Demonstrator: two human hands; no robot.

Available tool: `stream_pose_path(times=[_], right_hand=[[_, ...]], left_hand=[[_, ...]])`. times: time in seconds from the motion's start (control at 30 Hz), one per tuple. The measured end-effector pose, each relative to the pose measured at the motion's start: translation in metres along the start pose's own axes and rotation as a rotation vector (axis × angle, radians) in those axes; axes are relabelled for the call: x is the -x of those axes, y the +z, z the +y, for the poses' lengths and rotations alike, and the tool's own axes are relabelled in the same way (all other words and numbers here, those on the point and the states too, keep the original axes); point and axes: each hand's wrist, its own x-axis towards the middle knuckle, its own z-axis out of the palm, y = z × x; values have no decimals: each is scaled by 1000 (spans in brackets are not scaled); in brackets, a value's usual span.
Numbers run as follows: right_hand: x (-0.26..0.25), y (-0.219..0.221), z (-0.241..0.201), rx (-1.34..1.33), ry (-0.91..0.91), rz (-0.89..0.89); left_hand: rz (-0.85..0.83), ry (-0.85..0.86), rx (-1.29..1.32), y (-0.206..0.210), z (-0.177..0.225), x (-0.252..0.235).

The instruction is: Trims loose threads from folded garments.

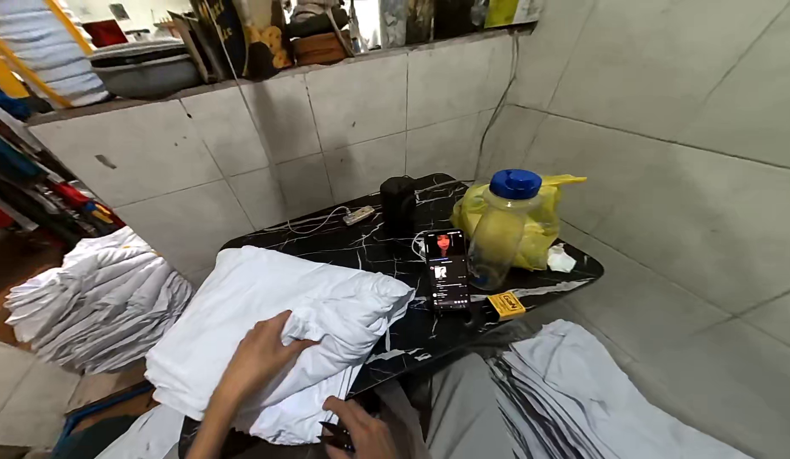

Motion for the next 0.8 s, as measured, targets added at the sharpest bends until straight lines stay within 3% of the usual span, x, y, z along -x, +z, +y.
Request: stream_pose_path(times=[0.13, 0.23, 0.3, 0.4, 0.5, 0.7, 0.8], right_hand=[[-1, -2, -3, 18, 26, -34], [-2, -3, -4, 41, 47, -62], [-3, -4, -6, 58, 69, -82], [-7, -7, -10, 79, 105, -140], [-8, -8, -13, 57, 116, -149], [-6, -5, -4, -1, 27, -60], [-8, -2, 0, -27, -22, -10]], left_hand=[[342, 139, 73, -42, -9, -19], [535, 25, 96, -57, -17, -44], [533, -107, 46, -46, -36, -63], [309, -282, 38, -6, -89, -93], [357, -300, 34, 10, -97, -96], [539, -78, -132, 10, -48, -26], [478, -210, -253, 22, -39, 41]])
